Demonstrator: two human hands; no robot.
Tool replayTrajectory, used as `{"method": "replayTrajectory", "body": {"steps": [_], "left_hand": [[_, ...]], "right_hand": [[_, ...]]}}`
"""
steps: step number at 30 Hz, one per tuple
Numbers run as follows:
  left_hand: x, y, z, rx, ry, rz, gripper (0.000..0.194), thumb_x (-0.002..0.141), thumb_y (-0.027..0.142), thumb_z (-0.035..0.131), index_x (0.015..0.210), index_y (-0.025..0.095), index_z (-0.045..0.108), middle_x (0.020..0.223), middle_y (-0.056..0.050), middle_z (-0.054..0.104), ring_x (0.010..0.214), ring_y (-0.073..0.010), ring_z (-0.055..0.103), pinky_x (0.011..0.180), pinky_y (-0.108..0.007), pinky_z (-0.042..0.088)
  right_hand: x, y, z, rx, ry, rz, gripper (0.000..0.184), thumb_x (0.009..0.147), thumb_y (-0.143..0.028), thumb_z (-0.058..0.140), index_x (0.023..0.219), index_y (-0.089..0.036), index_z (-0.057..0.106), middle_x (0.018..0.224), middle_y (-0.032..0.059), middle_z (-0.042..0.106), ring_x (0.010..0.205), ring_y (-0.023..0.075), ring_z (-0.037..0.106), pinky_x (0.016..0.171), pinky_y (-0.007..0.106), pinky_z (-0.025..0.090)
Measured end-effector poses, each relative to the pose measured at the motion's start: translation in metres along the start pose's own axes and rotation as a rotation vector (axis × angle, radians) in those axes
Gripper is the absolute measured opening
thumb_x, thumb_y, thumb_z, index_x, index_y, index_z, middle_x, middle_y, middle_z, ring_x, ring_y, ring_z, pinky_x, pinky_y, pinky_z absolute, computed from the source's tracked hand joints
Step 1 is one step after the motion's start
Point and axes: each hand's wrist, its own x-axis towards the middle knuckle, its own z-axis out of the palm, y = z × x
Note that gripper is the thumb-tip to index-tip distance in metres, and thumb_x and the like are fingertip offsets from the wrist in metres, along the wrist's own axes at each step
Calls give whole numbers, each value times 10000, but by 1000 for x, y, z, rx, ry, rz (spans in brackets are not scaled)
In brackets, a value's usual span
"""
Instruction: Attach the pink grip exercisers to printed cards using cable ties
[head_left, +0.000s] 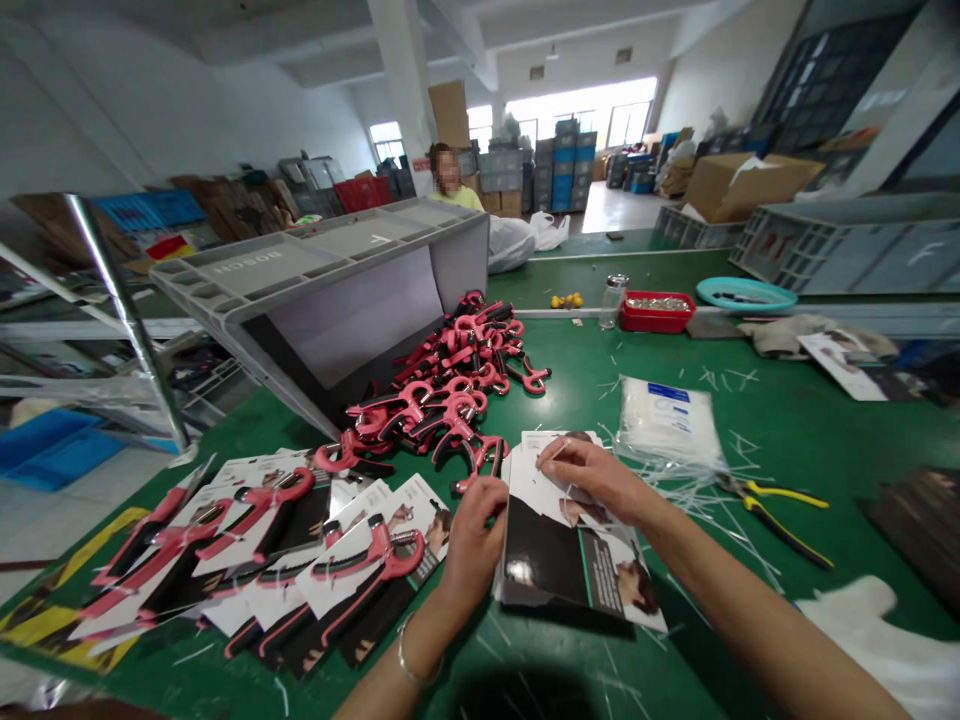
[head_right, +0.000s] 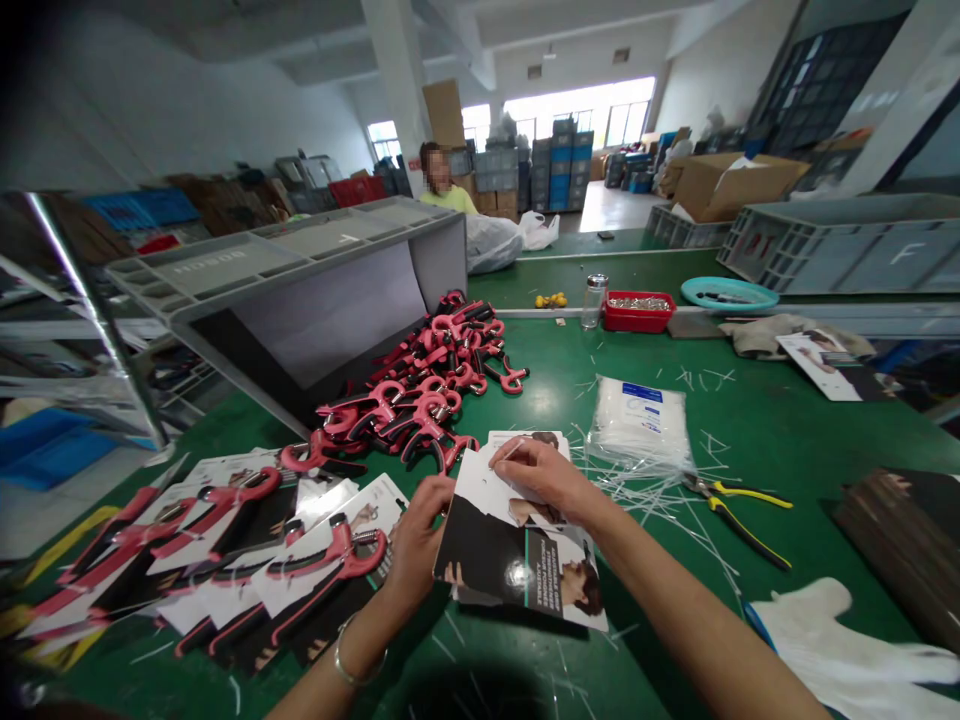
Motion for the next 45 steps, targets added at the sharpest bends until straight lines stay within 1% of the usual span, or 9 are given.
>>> {"method": "replayTrajectory", "body": {"steps": [5,9,17,25,31,36,41,43,45], "left_hand": [[9,-13,11,-195,-46,-176,209,832,287,637,1010,212,714,958,-44,672,895,-210,609,798,-292,487],[5,-20,11,-326,-84,-238,208,817,282,648,999,207,714,969,-30,684,892,-195,619,801,-281,487],[2,-17,9,-383,-77,-344,219,781,340,678,939,192,708,876,-13,701,810,-185,633,746,-275,492],[1,-7,4,-678,5,-497,392,858,513,604,1097,206,556,808,10,631,669,-122,583,637,-230,452],[11,-7,-1,-281,15,-403,431,788,461,703,1098,185,587,943,-25,643,716,-128,562,661,-244,432],[15,-10,-7,-162,-147,-431,344,761,422,716,990,165,692,741,4,616,652,-141,529,604,-241,388],[-3,-21,4,-364,223,-455,374,767,425,718,1017,179,590,887,-33,662,829,-182,626,748,-283,469],[-15,-25,10,-411,204,-449,364,758,399,732,990,181,555,896,-42,655,855,-191,643,774,-300,487],[-26,-26,11,-321,64,-409,272,816,379,680,968,182,570,896,-46,641,831,-186,640,761,-305,494]], "right_hand": [[-4,8,11,-84,-66,-72,316,880,-476,602,985,-181,648,643,-59,442,527,77,379,461,196,286],[-10,13,12,-2,-105,18,300,910,-470,543,1026,-197,589,600,-93,371,421,61,340,413,195,306],[-13,6,15,-316,-30,-121,202,790,-326,701,932,-194,644,725,-42,541,625,108,468,572,222,369],[-14,13,16,-331,-48,-185,144,847,-319,677,938,-209,658,859,-9,610,726,138,566,692,270,452],[-14,12,25,-418,-63,-317,97,878,-306,655,867,-214,686,1251,72,573,1158,225,539,995,411,417],[-19,1,10,-468,-61,-324,128,904,-339,628,879,-221,671,1328,69,553,1238,248,494,1066,482,348],[-24,-4,-25,-463,181,-326,168,957,-363,537,1014,-251,647,1266,64,604,1192,249,539,1031,455,383],[-28,5,-32,-544,306,-330,187,967,-363,512,1064,-266,639,1214,63,629,1159,253,553,1008,452,394],[-33,21,-32,-677,325,-357,191,970,-342,503,1089,-274,635,1171,64,648,1144,261,553,1001,463,387]]}}
